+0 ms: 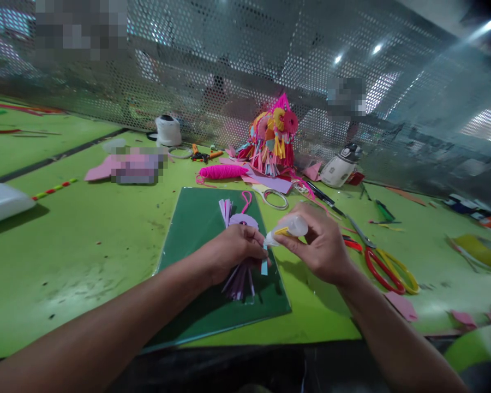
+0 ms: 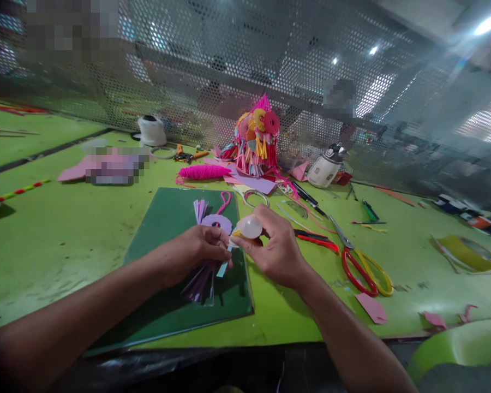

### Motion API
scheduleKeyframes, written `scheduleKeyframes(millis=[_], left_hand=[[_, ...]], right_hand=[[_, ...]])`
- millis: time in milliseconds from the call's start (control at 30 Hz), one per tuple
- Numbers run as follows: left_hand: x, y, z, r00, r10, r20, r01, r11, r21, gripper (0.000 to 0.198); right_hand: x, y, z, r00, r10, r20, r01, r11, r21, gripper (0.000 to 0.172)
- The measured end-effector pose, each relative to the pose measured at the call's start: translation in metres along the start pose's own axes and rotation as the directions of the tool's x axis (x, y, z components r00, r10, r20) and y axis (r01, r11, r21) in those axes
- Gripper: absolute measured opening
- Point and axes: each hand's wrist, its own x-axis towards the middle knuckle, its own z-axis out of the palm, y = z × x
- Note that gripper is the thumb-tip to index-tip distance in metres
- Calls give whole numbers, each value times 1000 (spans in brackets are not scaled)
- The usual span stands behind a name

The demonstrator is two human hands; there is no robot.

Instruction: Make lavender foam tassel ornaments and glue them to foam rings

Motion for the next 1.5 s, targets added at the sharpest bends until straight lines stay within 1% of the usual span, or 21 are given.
scheduleKeyframes(millis=[200,533,833,1133,1300,1500], left_hand=[[1,0,0,1000,6,4,-6,1000,27,16],[1,1,0,1000,-13,3,13,1000,9,15],[1,1,1,1000,-21,5,21,1000,14,13],[2,0,0,1000,-17,3,17,1000,0,15],[4,-1,-1,999,-11,35,10,1000,21,14],[1,2,1,1000,-19,19,19,1000,21,13]], right_hand=[[2,-1,0,1000,-19,9,20,999,-30,12],[3,2,0,999,50,-8,-50,999,5,14],[4,1,0,997,71,-10,-70,996,47,16],[2,-1,0,998,54,-19,-54,999,-7,16],[3,-1,1,999,45,-8,-45,998,-31,16],[2,-1,1,999,47,-12,-47,999,-4,15]])
